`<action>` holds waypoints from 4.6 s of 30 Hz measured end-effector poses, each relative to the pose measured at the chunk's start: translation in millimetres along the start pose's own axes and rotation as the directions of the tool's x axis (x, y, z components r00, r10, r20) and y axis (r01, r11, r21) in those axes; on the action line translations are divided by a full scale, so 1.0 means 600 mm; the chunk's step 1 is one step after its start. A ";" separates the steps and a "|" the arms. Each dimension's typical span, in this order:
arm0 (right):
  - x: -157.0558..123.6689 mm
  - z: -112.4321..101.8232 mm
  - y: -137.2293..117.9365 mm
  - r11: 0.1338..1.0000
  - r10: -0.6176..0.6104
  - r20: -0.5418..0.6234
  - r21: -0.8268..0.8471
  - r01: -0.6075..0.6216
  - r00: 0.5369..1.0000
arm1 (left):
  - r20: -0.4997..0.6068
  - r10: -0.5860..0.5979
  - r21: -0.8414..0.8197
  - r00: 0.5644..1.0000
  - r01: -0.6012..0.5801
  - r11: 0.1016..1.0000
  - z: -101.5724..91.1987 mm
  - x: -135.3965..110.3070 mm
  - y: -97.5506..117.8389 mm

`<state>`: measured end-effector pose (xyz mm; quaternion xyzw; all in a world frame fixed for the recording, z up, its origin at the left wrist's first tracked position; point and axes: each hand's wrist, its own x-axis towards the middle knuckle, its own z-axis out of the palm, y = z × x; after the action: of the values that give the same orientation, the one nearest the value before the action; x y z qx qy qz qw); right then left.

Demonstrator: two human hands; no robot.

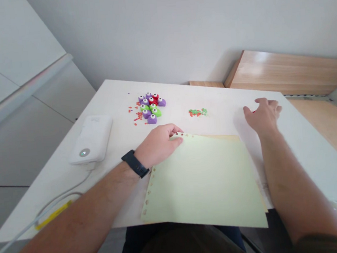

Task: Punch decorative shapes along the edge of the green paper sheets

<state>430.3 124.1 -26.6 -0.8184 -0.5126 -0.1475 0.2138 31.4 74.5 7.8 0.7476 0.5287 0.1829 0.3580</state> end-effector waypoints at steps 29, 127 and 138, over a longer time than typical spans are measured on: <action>-0.109 -0.035 -0.482 0.560 -0.827 0.379 0.615 0.555 0.415 | -0.011 0.072 -0.008 0.997 -0.072 0.997 0.017 0.012 -0.015; -0.146 -0.109 -0.196 0.565 -0.745 0.439 0.815 0.126 0.503 | -0.105 0.050 -0.049 0.993 -0.056 0.997 0.011 -0.002 0.006; -0.149 -0.106 -0.197 0.554 -0.764 0.416 0.815 0.170 0.492 | -0.102 0.054 -0.058 0.993 -0.060 0.997 0.012 -0.002 0.005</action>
<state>283.8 67.8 10.8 -0.4689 -0.7862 0.3404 0.2147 37.8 70.6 5.4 0.7411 0.5185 0.2463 0.3481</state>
